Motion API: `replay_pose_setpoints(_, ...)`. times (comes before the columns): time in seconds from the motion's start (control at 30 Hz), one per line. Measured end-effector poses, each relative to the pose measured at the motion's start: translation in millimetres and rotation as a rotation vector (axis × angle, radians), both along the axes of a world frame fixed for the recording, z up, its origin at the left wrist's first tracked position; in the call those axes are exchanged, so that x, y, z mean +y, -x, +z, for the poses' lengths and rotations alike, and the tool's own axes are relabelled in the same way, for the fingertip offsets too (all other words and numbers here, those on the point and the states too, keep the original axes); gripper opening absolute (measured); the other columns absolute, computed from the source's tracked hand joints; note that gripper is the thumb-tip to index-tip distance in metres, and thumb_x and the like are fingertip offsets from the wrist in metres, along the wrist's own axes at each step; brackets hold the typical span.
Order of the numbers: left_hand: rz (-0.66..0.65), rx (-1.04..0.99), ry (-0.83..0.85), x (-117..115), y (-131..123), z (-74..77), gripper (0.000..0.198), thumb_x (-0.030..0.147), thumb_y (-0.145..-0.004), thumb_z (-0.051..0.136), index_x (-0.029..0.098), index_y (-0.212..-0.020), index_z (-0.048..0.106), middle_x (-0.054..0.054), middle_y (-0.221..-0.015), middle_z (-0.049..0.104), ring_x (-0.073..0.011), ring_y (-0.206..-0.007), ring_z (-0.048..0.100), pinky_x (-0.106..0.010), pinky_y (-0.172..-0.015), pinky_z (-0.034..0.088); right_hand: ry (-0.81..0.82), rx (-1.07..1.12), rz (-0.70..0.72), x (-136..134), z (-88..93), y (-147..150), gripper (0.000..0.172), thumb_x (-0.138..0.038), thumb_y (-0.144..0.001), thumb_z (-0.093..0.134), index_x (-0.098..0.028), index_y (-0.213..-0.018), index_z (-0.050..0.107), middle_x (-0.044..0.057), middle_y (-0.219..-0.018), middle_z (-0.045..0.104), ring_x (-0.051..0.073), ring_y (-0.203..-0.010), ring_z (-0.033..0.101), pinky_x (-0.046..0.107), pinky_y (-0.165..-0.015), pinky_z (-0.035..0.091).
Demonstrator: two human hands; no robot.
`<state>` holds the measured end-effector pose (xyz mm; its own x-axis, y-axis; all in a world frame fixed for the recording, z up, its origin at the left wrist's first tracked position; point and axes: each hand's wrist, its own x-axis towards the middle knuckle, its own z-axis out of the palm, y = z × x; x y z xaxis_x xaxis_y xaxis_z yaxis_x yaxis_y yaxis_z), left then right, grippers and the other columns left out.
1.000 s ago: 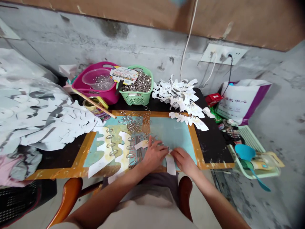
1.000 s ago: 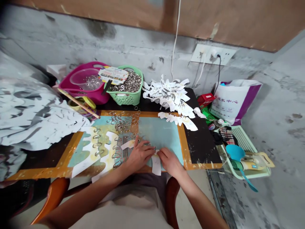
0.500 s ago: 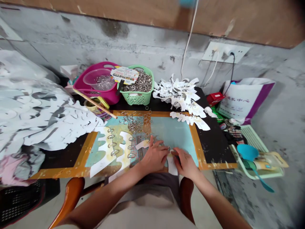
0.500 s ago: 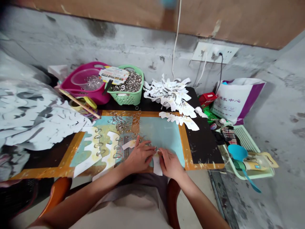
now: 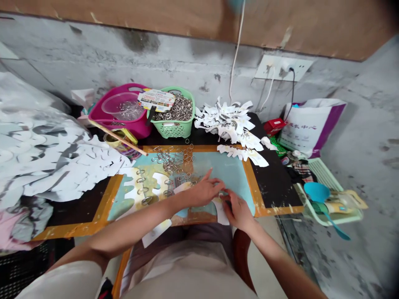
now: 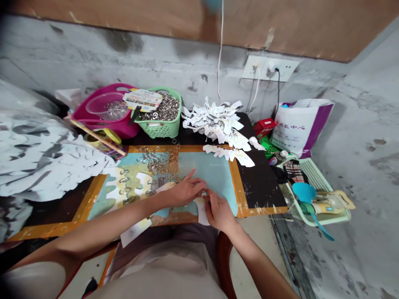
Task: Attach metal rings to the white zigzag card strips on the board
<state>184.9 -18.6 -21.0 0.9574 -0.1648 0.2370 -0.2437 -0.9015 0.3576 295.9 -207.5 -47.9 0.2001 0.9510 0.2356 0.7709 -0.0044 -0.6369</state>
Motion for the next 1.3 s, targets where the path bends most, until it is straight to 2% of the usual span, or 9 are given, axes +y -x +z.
replay_pose_setpoints(0.13,0.005,-0.052,-0.09,-9.1,17.0,-2.4,0.018,0.005,-0.092,0.035,0.017,-0.098,0.047,-0.003,-0.086,0.065,-0.0175,-0.095,0.061,-0.059,-0.117,0.015,0.026,-0.105,0.014,1.1,2.5,2.7,0.037,-0.013,-0.092,0.042,-0.017,-0.129,0.044,0.012,-0.105,0.065,0.026,-0.095,0.061,0.039,-0.08,0.051)
replay_pose_setpoints(0.23,0.083,-0.076,-0.103,-15.8,33.5,-2.2,0.018,0.005,-0.091,0.037,0.017,-0.101,0.047,-0.005,-0.091,0.065,-0.0191,-0.099,0.06,-0.062,-0.116,0.012,0.065,-0.217,0.081,1.1,3.6,5.1,0.037,-0.013,-0.09,0.044,-0.018,-0.127,0.052,0.011,-0.101,0.065,0.026,-0.088,0.057,0.038,-0.075,0.048)
replay_pose_setpoints(0.33,0.134,-0.063,-0.012,-13.5,43.1,3.3,0.027,0.008,-0.086,0.045,0.015,-0.112,0.044,-0.008,-0.102,0.065,-0.0224,-0.11,0.056,-0.065,-0.116,0.007,0.08,-0.261,0.114,0.5,3.4,6.9,0.04,-0.014,-0.089,0.047,-0.019,-0.128,0.054,0.011,-0.109,0.064,0.025,-0.09,0.056,0.04,-0.078,0.046)
replay_pose_setpoints(0.47,0.096,-0.046,-0.01,-3.4,38.6,10.6,0.041,0.004,-0.084,0.043,0.016,-0.123,0.043,-0.011,-0.109,0.066,-0.0245,-0.128,0.047,-0.064,-0.116,0.006,0.083,-0.268,0.108,0.0,2.4,7.6,0.037,-0.015,-0.089,0.049,-0.019,-0.125,0.056,0.012,-0.113,0.063,0.026,-0.092,0.054,0.04,-0.08,0.045)
replay_pose_setpoints(0.6,-0.011,-0.042,-0.002,-0.8,22.0,7.0,0.038,0.002,-0.088,0.041,0.018,-0.123,0.045,-0.008,-0.104,0.07,-0.0223,-0.134,0.044,-0.064,-0.116,0.006,0.076,-0.283,0.113,0.1,3.0,7.8,0.035,-0.015,-0.089,0.049,-0.019,-0.124,0.057,0.012,-0.112,0.063,0.026,-0.092,0.054,0.04,-0.079,0.045)
replay_pose_setpoints(0.77,-0.006,-0.051,-0.038,-5.2,16.5,2.0,0.023,0.006,-0.092,0.038,0.015,-0.112,0.045,-0.007,-0.097,0.069,-0.0192,-0.104,0.064,-0.06,-0.117,0.014,0.094,-0.299,0.084,0.7,3.7,10.5,0.034,-0.015,-0.091,0.046,-0.018,-0.124,0.054,0.011,-0.104,0.064,0.026,-0.088,0.054,0.04,-0.077,0.044)
replay_pose_setpoints(0.9,0.089,-0.066,-0.116,-14.6,31.4,-1.8,0.021,0.003,-0.091,0.036,0.014,-0.108,0.044,-0.005,-0.091,0.065,-0.0171,-0.087,0.064,-0.06,-0.117,0.018,0.121,-0.314,0.009,1.5,2.6,13.9,0.031,-0.017,-0.095,0.042,-0.015,-0.125,0.051,0.011,-0.098,0.065,0.026,-0.086,0.056,0.04,-0.075,0.042)
replay_pose_setpoints(1.03,0.224,-0.108,-0.111,-24.4,42.5,-9.9,0.021,0.006,-0.092,0.034,0.014,-0.11,0.041,-0.006,-0.091,0.064,-0.0192,-0.089,0.063,-0.064,-0.115,0.019,0.116,-0.29,-0.014,1.3,2.7,15.5,0.027,-0.019,-0.097,0.04,-0.015,-0.122,0.049,0.011,-0.101,0.065,0.026,-0.086,0.056,0.039,-0.076,0.04)
replay_pose_setpoints(1.3,0.315,-0.076,-0.123,-38.2,41.9,-11.4,0.025,0.003,-0.087,0.036,0.014,-0.106,0.048,-0.008,-0.093,0.064,-0.0205,-0.095,0.062,-0.061,-0.118,0.014,0.15,-0.347,0.031,-0.3,3.5,15.3,0.025,-0.02,-0.097,0.041,-0.017,-0.118,0.055,0.01,-0.1,0.064,0.025,-0.085,0.052,0.037,-0.074,0.036)
